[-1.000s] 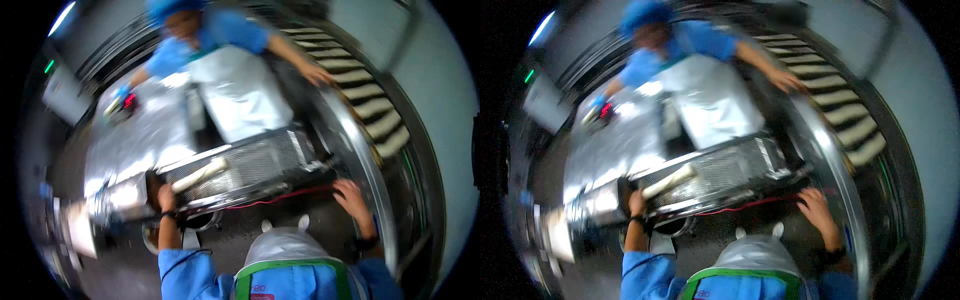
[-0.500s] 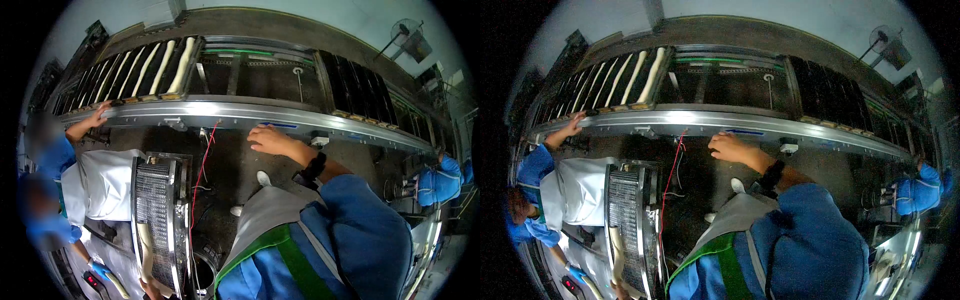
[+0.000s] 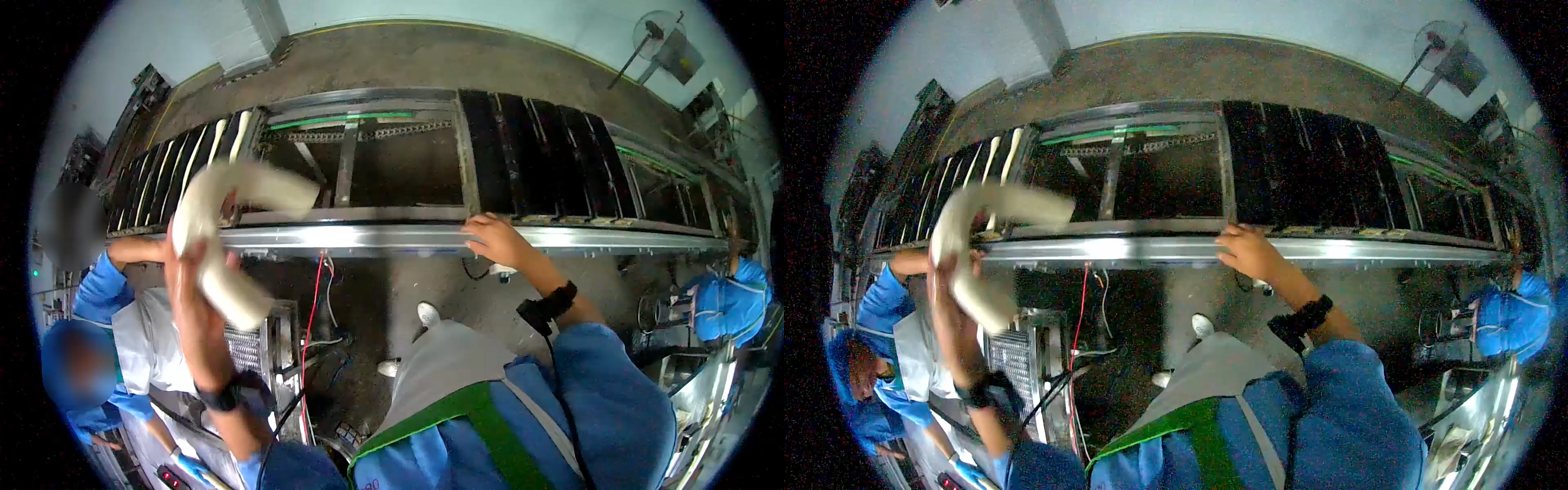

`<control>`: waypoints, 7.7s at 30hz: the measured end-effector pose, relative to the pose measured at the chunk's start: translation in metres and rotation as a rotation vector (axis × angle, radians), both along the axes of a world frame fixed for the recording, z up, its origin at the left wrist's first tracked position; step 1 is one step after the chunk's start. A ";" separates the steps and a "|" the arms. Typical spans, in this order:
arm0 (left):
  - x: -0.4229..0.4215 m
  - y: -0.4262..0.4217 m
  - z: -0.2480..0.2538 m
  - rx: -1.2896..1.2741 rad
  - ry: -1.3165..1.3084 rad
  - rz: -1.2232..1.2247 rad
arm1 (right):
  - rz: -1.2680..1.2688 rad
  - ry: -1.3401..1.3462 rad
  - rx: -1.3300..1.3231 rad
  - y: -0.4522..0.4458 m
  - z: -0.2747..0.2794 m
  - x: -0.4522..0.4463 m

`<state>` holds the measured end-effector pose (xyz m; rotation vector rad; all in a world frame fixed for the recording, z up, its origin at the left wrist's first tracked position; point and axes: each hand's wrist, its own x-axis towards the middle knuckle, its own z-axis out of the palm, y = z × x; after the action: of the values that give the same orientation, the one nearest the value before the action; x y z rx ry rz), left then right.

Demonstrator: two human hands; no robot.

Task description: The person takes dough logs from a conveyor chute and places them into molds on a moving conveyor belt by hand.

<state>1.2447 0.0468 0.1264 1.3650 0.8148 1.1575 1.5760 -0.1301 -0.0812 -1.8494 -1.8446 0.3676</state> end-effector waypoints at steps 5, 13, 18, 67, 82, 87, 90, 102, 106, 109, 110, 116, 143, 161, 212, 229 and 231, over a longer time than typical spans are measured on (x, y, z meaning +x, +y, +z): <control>0.163 0.024 -0.015 -0.152 -0.126 -0.418 | -0.172 -0.051 -0.146 -0.036 0.009 0.038; 0.269 0.015 -0.196 0.178 0.833 -0.588 | -0.386 -0.073 -0.154 -0.085 -0.004 0.090; 0.253 -0.020 -0.200 1.037 1.120 -0.297 | -0.880 -0.292 -0.231 -0.113 -0.029 0.139; -0.292 -0.175 -0.235 -0.276 1.494 0.685 | -0.027 -0.379 0.098 0.154 -0.018 -0.078; -0.587 -0.284 -0.368 -1.002 1.070 1.312 | 0.020 -0.574 -0.025 0.251 -0.020 -0.139; -0.677 -0.283 -0.436 -0.701 -0.179 1.597 | -0.075 -0.541 -0.129 0.246 0.000 -0.172; -0.598 -0.247 -0.340 -1.035 1.485 0.996 | -0.058 -0.454 0.154 0.248 -0.019 -0.151; -0.454 -0.285 -0.199 -0.591 -0.315 1.355 | -0.059 -0.469 0.061 0.227 -0.014 -0.142; -0.437 -0.292 -0.155 -0.379 -0.107 1.291 | -0.002 -0.394 0.089 0.223 -0.007 -0.137; -0.383 -0.261 -0.096 -0.328 -0.072 1.248 | 0.006 -0.361 0.072 0.230 -0.007 -0.129; -0.365 -0.244 -0.078 -0.298 -0.094 1.232 | 0.038 -0.350 0.023 0.231 -0.004 -0.128; -0.241 -0.110 0.007 -0.298 -0.218 0.817 | 0.119 -0.271 -0.043 0.225 0.006 -0.123; 0.125 0.158 -0.173 0.410 1.058 -0.178 | 0.173 -0.203 -0.004 0.244 0.002 -0.113; 0.147 0.164 -0.182 0.173 1.579 -0.210 | 0.151 -0.167 0.010 0.245 -0.046 -0.115; -0.247 -0.197 -0.163 -0.354 0.945 0.630 | 0.458 -0.234 -0.123 0.232 0.056 -0.147; -0.499 -0.304 -0.291 -0.790 0.309 1.457 | 0.495 -0.166 -0.155 0.184 0.069 -0.177; -0.437 -0.297 -0.180 -0.746 -0.308 1.465 | 0.463 -0.161 -0.153 0.171 0.079 -0.172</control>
<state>0.8078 -0.2506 -0.0537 -0.2334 1.8479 1.7420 1.4038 0.0406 -0.0018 -1.5660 -2.4173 0.5454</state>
